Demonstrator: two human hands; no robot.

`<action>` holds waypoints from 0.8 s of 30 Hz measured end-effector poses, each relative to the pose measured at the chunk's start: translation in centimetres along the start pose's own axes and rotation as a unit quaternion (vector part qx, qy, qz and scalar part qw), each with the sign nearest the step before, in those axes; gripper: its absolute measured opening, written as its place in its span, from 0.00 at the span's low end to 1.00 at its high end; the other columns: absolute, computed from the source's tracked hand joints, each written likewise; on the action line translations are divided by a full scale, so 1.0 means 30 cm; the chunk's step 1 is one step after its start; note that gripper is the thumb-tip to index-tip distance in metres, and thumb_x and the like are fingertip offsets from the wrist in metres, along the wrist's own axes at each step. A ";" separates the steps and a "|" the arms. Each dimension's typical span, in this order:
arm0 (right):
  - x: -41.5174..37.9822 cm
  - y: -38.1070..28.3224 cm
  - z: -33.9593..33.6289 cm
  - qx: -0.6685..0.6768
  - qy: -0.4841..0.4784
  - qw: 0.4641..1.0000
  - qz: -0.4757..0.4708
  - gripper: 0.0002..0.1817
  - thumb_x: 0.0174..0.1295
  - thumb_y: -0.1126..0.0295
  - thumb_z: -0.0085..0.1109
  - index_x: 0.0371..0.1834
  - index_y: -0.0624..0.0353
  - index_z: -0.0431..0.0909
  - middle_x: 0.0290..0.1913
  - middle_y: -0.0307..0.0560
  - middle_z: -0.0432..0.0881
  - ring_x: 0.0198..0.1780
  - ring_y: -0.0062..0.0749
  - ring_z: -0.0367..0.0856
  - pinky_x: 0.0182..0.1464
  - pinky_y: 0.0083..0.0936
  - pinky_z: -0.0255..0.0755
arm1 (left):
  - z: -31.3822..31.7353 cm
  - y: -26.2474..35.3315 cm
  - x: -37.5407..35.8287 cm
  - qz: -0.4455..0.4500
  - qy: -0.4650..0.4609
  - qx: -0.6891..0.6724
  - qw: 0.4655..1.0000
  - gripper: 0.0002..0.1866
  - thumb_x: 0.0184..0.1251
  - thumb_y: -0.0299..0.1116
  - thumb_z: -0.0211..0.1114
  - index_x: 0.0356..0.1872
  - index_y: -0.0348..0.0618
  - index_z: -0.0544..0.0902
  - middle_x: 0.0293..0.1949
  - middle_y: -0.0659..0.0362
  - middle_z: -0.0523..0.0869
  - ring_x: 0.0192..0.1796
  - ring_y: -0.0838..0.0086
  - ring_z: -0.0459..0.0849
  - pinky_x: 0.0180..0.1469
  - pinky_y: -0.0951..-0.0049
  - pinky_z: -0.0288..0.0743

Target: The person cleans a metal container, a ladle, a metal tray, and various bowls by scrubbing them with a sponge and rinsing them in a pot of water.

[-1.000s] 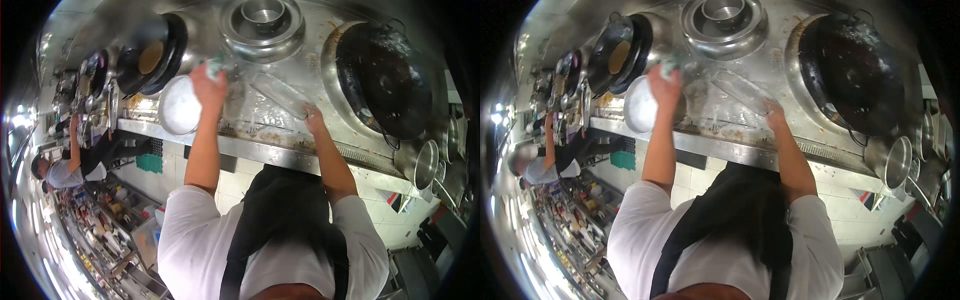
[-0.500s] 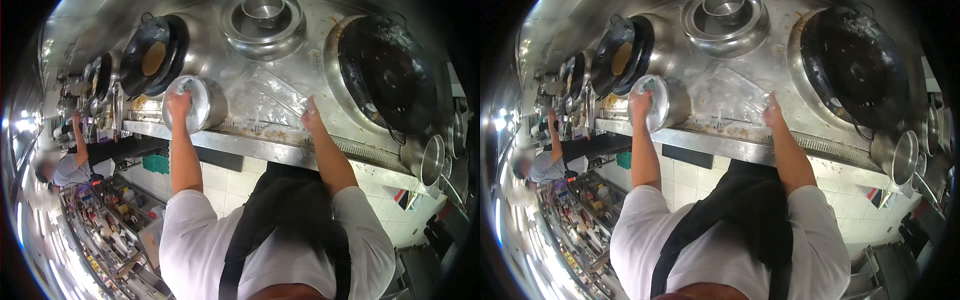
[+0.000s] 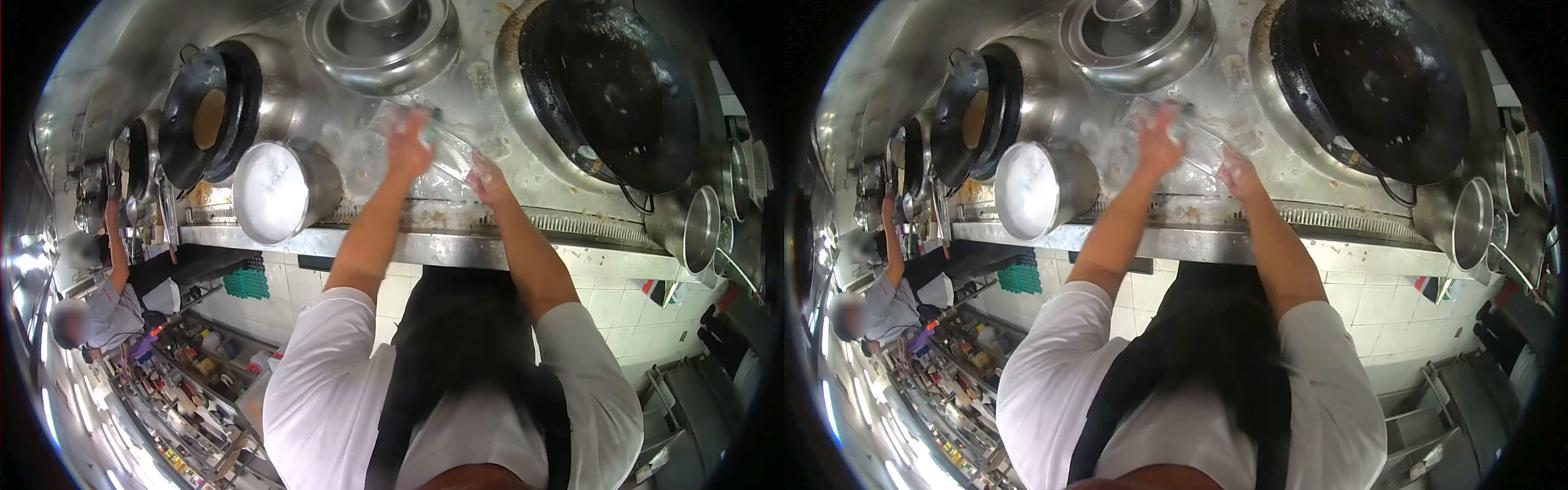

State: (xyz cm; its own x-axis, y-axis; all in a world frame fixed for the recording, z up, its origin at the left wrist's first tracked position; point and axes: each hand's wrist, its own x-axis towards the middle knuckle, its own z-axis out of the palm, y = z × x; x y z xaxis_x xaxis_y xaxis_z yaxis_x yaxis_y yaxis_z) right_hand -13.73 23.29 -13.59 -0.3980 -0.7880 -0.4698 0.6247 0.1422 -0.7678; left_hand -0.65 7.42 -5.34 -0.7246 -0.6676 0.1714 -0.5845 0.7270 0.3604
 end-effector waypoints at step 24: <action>-0.020 -0.133 0.208 0.283 0.295 0.912 -0.020 0.34 0.71 0.47 0.47 0.71 0.61 0.61 0.71 0.44 0.64 0.71 0.29 0.56 0.72 0.31 0.49 | -0.067 -0.246 0.046 -0.450 0.229 -0.633 0.587 0.25 0.63 0.56 0.57 0.42 0.42 0.81 0.33 0.56 0.84 0.42 0.60 0.84 0.48 0.62 0.77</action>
State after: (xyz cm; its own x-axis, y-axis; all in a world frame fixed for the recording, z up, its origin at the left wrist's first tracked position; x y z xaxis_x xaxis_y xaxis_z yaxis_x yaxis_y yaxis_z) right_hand -11.79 19.45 -7.52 -0.6166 -0.3025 -0.7268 0.7817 -0.3444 -0.5199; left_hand 3.39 0.80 -5.91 0.0129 -0.8737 -0.4863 0.2936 -0.4616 0.8371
